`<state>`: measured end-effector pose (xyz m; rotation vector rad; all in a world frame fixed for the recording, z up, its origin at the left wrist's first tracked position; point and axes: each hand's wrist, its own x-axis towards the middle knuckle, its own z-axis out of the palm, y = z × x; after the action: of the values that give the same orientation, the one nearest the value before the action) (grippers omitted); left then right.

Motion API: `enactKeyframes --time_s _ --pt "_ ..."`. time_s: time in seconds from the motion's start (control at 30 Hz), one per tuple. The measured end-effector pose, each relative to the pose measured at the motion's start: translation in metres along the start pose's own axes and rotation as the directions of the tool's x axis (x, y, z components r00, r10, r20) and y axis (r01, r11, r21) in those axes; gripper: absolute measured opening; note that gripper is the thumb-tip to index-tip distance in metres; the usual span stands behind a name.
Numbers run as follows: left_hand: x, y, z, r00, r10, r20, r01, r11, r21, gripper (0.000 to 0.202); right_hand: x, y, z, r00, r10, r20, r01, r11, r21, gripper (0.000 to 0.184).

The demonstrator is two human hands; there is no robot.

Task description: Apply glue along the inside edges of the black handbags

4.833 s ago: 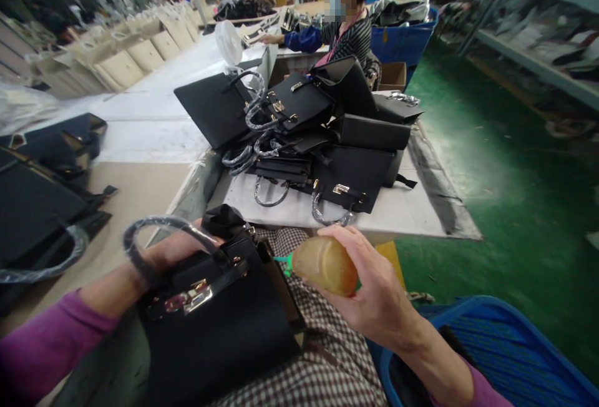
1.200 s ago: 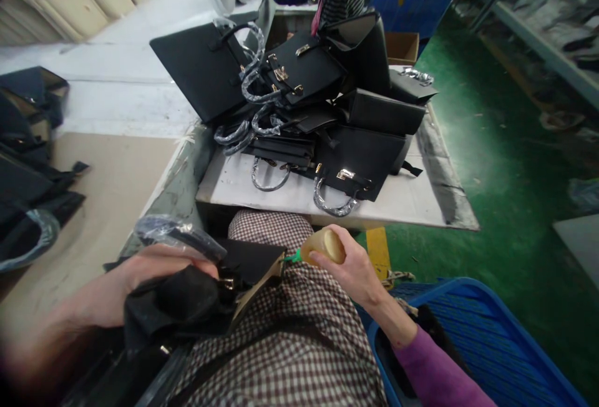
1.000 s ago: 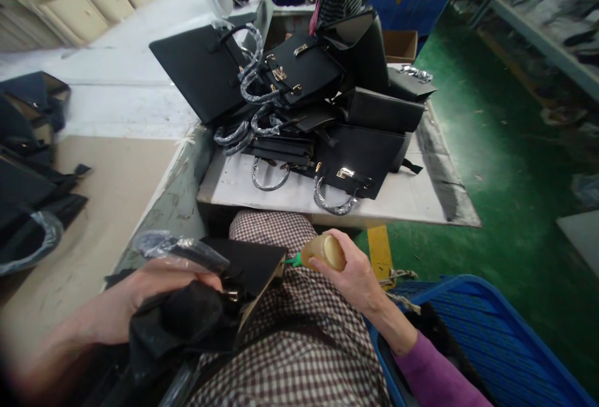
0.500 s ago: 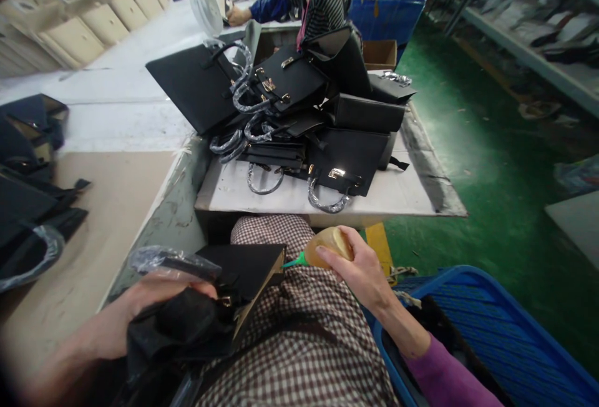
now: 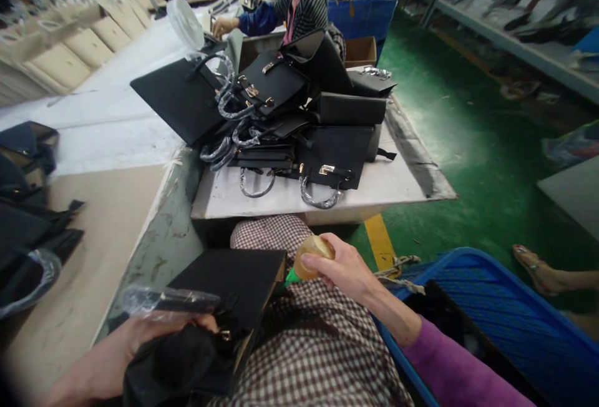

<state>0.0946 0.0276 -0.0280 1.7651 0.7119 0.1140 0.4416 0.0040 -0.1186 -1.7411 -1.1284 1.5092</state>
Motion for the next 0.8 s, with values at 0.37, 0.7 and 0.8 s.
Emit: enactKeyframes --time_s 0.37,0.7,0.8 --pt "-0.004 -0.016 -0.004 0.997 -0.080 0.009 0.079 0.997 0.016 0.017 -0.016 0.007 -0.007 0.996 0.091 0.027 -0.095 0.939 0.332 0.049" --pt "-0.001 -0.016 -0.007 0.996 -0.090 0.022 0.088 0.993 0.079 0.018 -0.007 0.021 -0.002 0.990 0.060 -0.129 -0.010 0.934 0.358 0.045" --pt "0.000 -0.015 -0.008 0.994 -0.110 0.021 0.108 0.991 0.080 0.020 -0.004 0.025 0.000 0.991 0.050 -0.124 -0.005 0.941 0.338 0.043"
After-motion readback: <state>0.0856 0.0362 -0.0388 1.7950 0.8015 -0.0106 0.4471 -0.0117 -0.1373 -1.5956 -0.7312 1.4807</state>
